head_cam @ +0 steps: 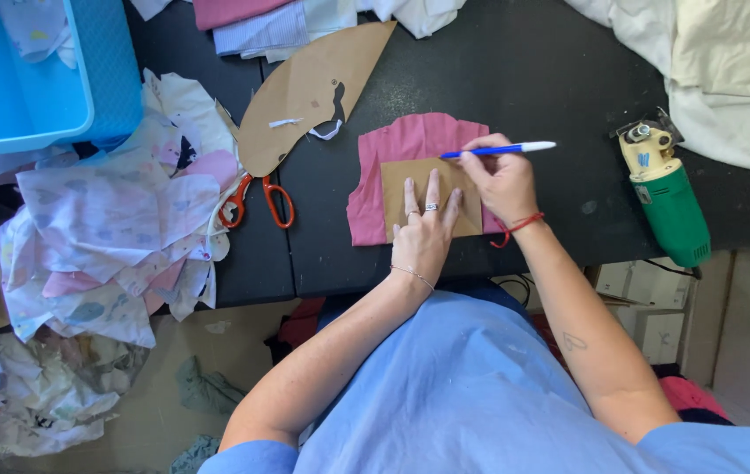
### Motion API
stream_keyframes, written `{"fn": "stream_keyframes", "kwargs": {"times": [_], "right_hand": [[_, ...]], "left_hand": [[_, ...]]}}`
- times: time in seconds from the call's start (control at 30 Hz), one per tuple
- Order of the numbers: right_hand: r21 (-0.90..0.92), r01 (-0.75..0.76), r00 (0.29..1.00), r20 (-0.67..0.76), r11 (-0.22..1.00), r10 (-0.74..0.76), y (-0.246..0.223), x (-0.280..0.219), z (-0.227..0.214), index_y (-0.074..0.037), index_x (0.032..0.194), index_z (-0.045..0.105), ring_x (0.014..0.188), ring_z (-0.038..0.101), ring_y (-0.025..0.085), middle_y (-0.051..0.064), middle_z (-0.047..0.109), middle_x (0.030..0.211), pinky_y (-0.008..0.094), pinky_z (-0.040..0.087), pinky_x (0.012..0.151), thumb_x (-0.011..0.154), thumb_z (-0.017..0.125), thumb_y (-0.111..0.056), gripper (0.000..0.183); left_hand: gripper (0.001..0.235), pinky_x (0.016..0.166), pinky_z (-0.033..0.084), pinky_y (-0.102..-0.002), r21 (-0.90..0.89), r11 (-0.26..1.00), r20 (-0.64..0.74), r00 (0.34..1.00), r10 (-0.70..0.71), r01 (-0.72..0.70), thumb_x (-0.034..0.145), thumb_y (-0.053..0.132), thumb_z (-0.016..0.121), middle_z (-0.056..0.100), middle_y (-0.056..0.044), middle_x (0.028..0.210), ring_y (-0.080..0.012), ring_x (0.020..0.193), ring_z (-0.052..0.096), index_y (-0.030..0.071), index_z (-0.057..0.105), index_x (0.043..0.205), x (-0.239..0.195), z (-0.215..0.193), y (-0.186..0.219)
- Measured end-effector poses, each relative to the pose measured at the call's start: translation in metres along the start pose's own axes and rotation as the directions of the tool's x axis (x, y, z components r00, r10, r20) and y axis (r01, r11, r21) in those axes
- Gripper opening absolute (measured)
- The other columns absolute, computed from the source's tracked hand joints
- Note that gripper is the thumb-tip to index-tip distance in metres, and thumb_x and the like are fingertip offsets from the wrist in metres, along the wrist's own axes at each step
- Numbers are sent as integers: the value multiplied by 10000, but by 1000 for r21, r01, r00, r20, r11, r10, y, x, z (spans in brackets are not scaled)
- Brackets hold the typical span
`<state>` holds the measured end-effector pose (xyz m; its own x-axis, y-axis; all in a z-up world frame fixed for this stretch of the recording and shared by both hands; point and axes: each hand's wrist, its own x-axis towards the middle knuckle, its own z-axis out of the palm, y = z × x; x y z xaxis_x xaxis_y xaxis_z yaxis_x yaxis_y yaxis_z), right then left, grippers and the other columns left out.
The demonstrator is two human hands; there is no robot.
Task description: Tracing patterns onto fabric and cutting them out using an electric rotary cutter.
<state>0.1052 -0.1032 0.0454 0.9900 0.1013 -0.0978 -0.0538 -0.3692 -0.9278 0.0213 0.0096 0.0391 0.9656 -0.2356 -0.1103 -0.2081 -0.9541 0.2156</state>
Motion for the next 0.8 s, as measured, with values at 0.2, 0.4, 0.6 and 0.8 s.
{"fn": "stream_keyframes", "kwargs": {"times": [0.2,0.4,0.6,0.8], "right_hand": [[143,-94,984,-136,985,113,-9,-13,-27,18,943,501,750,627,177,166,599,793,233,519,650,871,507,-29,86],[-155,-10,978,-205,988,-23,-12,-41,-36,-42,958,567,799,609,185,144,631,855,281,479,593,857,547,-74,108],[-342,142,960,-181,929,-213,-11,-54,-25,-69,940,639,869,603,254,89,635,912,323,492,689,842,591,-73,109],[-423,286,934,-77,860,-349,-22,-88,-33,-34,862,648,840,608,302,127,637,869,379,486,714,763,631,-8,104]], "left_hand": [[456,648,494,-551,60,998,-3,1000,24,-24,804,33,493,200,-201,1381,-481,1192,320,183,408,1226,14,8,4],[203,801,461,-503,-79,987,21,990,140,-138,830,111,401,320,-116,1337,-336,1219,341,112,515,999,41,25,10],[192,761,448,-582,-98,985,13,989,146,-144,860,82,365,209,-114,1402,-371,1251,279,64,417,1045,43,21,11],[821,862,381,-590,-123,982,373,910,180,-143,537,349,792,19,-100,1436,-376,1300,87,71,359,1177,49,-11,10]]}}
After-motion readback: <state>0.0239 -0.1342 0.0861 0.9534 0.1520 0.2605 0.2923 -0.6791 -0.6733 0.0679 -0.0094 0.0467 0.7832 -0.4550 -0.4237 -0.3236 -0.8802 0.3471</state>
